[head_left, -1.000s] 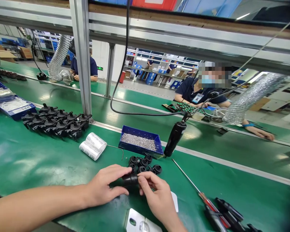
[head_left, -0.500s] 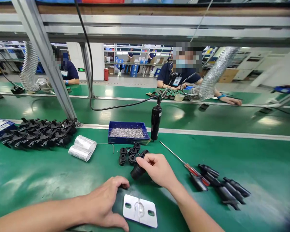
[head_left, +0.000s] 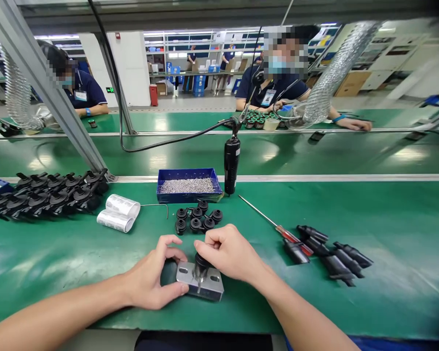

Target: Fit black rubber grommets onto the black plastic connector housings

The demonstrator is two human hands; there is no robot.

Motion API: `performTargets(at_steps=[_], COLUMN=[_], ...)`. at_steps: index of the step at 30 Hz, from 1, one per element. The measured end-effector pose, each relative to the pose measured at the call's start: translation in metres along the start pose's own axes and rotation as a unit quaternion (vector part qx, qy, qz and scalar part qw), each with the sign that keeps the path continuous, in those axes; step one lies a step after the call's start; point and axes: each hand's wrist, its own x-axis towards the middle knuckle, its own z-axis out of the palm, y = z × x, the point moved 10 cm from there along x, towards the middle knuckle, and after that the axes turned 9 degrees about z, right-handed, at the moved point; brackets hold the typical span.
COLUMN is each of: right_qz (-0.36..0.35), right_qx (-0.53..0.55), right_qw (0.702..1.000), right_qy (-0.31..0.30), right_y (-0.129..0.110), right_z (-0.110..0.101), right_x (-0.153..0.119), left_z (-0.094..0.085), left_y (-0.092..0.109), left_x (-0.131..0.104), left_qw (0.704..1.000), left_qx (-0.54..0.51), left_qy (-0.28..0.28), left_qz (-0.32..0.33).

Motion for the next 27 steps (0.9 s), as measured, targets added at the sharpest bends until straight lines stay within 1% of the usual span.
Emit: performTargets(at_steps=[5,11,16,19,21,22,24,27], right_qz=[-0.002,0.027,0.008,0.005,-0.024,-0.049,-0.095,-0.122], right_qx=[-0.025,-0.046,-0.095,-0.121,-0.127,-0.128,-0.134,-0.141], right_qw=[1.000,0.999,0.995,0.993,0.991,0.990,0.983,0.976], right_qy=[0.011,0.003,-0.019,-0.012,-0.018,-0.033,-0.076,-0.112], right_y=[-0.003,0.005,0.005,0.005,-0.001,-0.006,-0.014,-0.018], right_z=[0.004,0.003,0.005,-0.003,-0.009,-0.009,-0.006,0.000], right_x=[-0.004,-0.001,0.002,0.001,-0.003,-0.005,-0.011,-0.016], left_z=[0.001,-0.001,-0.003,-0.004,-0.003,-0.003,-0.003,-0.003], left_y=[-0.007,-0.005,-0.002,-0.002,-0.003,-0.003,-0.003,-0.003], left_x=[0.002,0.006,0.011,0.013,0.013,0.013,0.013,0.012], left_qw=[0.999,0.999,0.999,0.999,0.998,0.998,0.998,0.998], left_qx=[-0.028,-0.038,-0.041,-0.044,-0.049,-0.052,-0.056,-0.054], left_qy=[0.000,0.000,0.003,0.006,0.005,0.004,0.002,0.004], left_qz=[-0.026,-0.023,-0.019,-0.025,-0.030,-0.031,-0.031,-0.031])
